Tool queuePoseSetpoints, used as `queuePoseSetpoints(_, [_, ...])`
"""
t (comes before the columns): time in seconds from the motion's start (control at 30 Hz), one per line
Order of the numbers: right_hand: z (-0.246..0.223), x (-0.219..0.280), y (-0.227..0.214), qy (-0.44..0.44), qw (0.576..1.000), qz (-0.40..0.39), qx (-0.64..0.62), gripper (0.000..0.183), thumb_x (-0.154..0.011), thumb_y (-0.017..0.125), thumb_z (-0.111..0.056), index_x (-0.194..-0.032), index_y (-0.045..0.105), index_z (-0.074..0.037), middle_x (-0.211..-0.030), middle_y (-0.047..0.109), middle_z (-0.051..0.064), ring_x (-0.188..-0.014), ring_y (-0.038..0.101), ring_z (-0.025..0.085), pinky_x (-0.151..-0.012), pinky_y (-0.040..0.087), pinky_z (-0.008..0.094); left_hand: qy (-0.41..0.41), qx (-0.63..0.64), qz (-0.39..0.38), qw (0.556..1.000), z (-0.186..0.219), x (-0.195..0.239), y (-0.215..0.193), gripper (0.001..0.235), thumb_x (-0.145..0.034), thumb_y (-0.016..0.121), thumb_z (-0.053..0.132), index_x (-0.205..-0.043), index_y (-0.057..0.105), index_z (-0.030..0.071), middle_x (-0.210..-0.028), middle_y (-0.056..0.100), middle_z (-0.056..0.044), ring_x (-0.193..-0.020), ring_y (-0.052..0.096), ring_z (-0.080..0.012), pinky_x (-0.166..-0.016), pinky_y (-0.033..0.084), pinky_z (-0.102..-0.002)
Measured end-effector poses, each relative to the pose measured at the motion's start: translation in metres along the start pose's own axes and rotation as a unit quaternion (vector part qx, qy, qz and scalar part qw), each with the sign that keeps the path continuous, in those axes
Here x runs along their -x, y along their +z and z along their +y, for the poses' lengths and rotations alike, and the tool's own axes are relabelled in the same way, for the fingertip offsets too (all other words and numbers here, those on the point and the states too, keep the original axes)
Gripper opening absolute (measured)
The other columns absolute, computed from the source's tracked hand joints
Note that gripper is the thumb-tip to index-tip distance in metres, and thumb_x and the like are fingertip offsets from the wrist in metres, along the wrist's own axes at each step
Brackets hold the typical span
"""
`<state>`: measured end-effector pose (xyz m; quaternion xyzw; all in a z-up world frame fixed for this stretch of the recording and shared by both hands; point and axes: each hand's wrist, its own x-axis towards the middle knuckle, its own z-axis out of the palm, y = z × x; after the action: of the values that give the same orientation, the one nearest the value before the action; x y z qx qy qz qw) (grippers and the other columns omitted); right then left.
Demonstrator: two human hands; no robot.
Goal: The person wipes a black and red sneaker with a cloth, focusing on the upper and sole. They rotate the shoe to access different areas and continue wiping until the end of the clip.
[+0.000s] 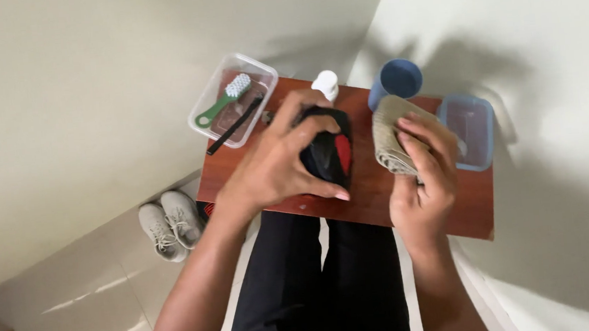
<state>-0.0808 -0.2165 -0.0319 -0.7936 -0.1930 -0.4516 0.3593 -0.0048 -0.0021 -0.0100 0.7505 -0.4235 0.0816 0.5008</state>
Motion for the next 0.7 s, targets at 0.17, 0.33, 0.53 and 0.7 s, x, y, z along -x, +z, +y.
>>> queuePoseSetpoints(0.17, [0.005,0.008,-0.007,-0.010,1.000,0.004,0.008,0.012,-0.103,0.059,0.008,-0.112,0.065,0.013,-0.117,0.064,0.029,-0.114,0.060,0.049,-0.101,0.047,0.068,0.067,0.094,0.093,0.989,-0.024,0.010,0.040,0.072,-0.058,0.105,0.032,-0.111,0.065,0.005,-0.128,0.046,-0.017,-0.123,0.061,-0.0433,-0.112,0.047,-0.051])
queuePoseSetpoints(0.33, [0.019,0.025,-0.003,-0.025,0.999,-0.013,0.044,0.016,-0.102,0.057,0.012,-0.112,0.070,0.010,-0.122,0.066,0.025,-0.116,0.059,0.046,-0.102,0.045,0.065,0.099,0.197,0.205,0.953,-0.054,0.028,0.083,0.071,-0.054,0.105,0.031,-0.104,0.064,0.000,-0.126,0.047,-0.024,-0.120,0.061,-0.0534,-0.108,0.045,-0.064])
queuePoseSetpoints(0.53, [0.033,0.059,0.006,-0.058,0.993,-0.060,0.085,0.019,-0.103,0.058,0.005,-0.109,0.076,0.002,-0.123,0.071,0.019,-0.117,0.060,0.042,-0.110,0.035,0.062,0.044,0.212,0.233,0.948,-0.081,0.059,0.103,0.080,-0.053,0.104,0.036,-0.110,0.057,0.005,-0.129,0.050,-0.023,-0.124,0.059,-0.0523,-0.110,0.043,-0.065])
queuePoseSetpoints(0.7, [0.027,0.066,0.021,-0.082,0.986,-0.098,0.111,0.018,-0.100,0.062,0.004,-0.104,0.077,-0.005,-0.118,0.074,0.012,-0.115,0.064,0.035,-0.103,0.038,0.055,-0.084,0.140,0.109,0.981,-0.085,0.086,0.085,0.103,-0.052,0.103,0.026,-0.138,0.054,-0.003,-0.137,0.061,-0.028,-0.129,0.058,-0.0474,-0.110,0.046,-0.058])
